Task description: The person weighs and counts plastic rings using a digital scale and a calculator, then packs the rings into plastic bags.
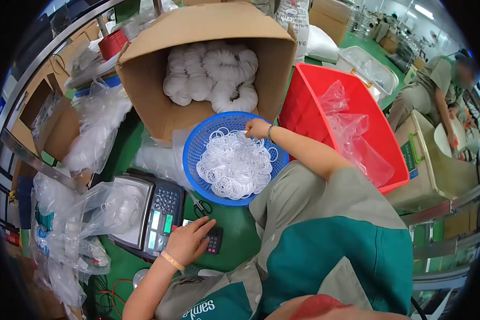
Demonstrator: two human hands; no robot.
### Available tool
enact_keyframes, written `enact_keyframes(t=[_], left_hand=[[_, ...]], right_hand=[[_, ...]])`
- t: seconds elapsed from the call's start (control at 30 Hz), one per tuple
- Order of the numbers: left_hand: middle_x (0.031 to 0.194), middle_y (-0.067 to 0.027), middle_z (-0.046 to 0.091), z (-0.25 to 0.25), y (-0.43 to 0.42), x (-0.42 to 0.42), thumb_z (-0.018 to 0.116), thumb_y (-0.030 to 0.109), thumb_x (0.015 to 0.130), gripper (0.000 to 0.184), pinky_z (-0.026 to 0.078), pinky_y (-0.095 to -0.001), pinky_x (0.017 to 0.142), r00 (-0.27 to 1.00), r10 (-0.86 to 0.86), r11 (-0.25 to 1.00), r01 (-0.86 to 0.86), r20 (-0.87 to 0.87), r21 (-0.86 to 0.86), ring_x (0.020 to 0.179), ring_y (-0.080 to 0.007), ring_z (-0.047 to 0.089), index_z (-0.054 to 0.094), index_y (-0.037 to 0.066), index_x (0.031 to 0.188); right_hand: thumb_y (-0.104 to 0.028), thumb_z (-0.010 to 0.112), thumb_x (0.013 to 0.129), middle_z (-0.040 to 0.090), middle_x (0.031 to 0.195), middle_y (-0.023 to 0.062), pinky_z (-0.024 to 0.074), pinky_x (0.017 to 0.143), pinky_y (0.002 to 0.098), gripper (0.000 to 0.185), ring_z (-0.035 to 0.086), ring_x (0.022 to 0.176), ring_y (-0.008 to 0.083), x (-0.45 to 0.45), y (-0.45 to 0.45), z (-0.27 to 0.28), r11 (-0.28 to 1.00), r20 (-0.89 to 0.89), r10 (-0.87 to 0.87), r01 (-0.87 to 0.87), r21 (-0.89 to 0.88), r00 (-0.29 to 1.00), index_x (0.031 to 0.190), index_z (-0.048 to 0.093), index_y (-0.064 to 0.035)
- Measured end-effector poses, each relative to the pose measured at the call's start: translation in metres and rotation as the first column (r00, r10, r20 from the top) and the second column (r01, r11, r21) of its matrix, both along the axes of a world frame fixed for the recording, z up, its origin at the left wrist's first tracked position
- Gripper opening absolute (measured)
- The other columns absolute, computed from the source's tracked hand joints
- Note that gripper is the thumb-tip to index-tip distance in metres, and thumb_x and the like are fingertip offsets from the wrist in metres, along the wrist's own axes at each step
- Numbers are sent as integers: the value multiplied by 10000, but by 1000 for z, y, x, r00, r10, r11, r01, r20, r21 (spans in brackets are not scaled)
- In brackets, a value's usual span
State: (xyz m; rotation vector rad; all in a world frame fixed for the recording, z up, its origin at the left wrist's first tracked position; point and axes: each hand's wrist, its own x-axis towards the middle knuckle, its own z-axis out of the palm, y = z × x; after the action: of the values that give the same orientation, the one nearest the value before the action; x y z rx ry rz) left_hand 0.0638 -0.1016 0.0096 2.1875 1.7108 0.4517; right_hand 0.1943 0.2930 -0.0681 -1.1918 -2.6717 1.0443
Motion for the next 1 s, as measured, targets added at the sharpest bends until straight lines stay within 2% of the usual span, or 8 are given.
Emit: enact_keyframes(t=[0.33, 0.4, 0.53, 0.63, 0.73, 0.77, 0.9, 1.0], left_hand=[[1142, -111, 483, 1, 0, 0, 563, 127, 706, 474, 453, -359, 743, 1000, 16, 1000, -16, -8, 3, 899, -271, 544, 452, 102, 1166], [1146, -110, 480, 2, 0, 0, 561, 131, 711, 474, 454, -360, 741, 1000, 15, 1000, -15, -9, -4, 903, -271, 543, 447, 106, 1171], [1147, -110, 479, 2, -1, 0, 561, 132, 713, 475, 455, -360, 738, 1000, 14, 1000, -14, -13, 3, 903, -269, 543, 444, 108, 1173], [1147, -111, 479, 1, -1, 0, 559, 132, 716, 471, 456, -359, 734, 1000, 23, 1000, -23, -14, -10, 899, -269, 545, 445, 107, 1173], [1142, -114, 482, 3, -1, 0, 557, 131, 721, 462, 456, -358, 729, 1000, 17, 1000, -17, -11, 6, 891, -268, 548, 447, 100, 1169], [1137, -117, 485, 4, -1, 0, 558, 132, 722, 457, 456, -358, 731, 1000, 19, 1000, -19, -4, 9, 888, -269, 549, 451, 97, 1165], [1136, -117, 486, 4, -1, 0, 561, 134, 725, 453, 455, -358, 736, 1000, 24, 1000, -24, -3, 8, 894, -270, 549, 453, 95, 1163], [1135, -117, 487, 4, 0, 1, 564, 135, 725, 452, 456, -356, 735, 1000, 28, 1000, -28, -6, 6, 900, -268, 549, 455, 95, 1162]], right_hand=[[-232, 652, 625, 583, 628, 59, 447, 537, 306, 190, 553, 571, 161, -3, 9, -16, 996, 103, 42, -49, 73, 994, 694, 585, -68], [-236, 651, 626, 582, 625, 57, 442, 533, 308, 192, 553, 576, 163, 0, 7, -13, 992, 82, 75, -82, 93, 994, 695, 585, -69], [-222, 644, 638, 568, 594, 52, 428, 487, 305, 175, 536, 535, 158, 1, 8, -17, 997, 126, 66, -69, 24, 990, 679, 568, -71], [-169, 624, 666, 568, 582, 41, 439, 413, 289, 132, 532, 481, 141, 2, 4, -12, 988, 127, 57, -38, -153, 990, 663, 549, -60], [-170, 622, 668, 576, 595, 47, 487, 446, 283, 145, 567, 504, 142, 3, -4, -6, 988, 150, 77, -55, -144, 986, 684, 544, -49], [-170, 615, 676, 589, 612, 54, 511, 471, 272, 144, 600, 547, 137, 0, -5, -4, 990, 212, 78, -51, -130, 974, 696, 544, -46], [-162, 606, 692, 598, 623, 55, 509, 452, 272, 135, 613, 549, 132, 1, -5, -3, 989, 199, 65, -38, -140, 978, 686, 542, -43], [-142, 598, 710, 594, 615, 61, 508, 450, 273, 134, 622, 565, 130, 1, -4, -3, 989, 229, 115, -91, -112, 966, 665, 528, -38]])
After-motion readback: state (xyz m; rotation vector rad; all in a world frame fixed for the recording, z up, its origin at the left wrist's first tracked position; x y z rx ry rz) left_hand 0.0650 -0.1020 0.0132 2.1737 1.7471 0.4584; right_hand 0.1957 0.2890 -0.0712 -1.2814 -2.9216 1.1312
